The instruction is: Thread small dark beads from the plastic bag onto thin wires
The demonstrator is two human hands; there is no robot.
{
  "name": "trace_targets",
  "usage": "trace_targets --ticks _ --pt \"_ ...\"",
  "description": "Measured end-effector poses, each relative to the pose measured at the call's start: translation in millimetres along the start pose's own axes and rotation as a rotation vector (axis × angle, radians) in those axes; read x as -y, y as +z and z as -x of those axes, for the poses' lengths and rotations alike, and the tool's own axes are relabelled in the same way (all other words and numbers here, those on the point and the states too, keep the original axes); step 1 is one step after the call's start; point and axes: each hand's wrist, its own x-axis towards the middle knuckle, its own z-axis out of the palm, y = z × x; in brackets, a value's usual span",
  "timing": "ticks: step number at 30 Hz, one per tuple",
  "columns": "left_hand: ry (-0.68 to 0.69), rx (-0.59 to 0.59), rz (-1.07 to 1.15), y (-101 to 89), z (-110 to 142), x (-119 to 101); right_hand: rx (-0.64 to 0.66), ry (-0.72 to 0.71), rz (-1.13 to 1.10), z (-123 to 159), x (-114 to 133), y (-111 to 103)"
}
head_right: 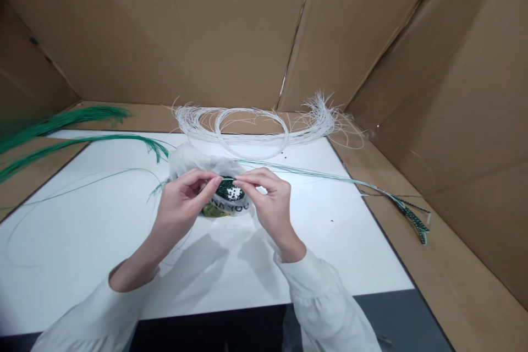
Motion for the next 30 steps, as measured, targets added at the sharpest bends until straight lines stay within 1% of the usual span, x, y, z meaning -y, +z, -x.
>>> trace_targets --ticks 30 --pt "0.051 -0.013 -0.036 -0.3 0.4 -1.3 -0.005 -0.016 0.041 0.3 0.6 0.6"
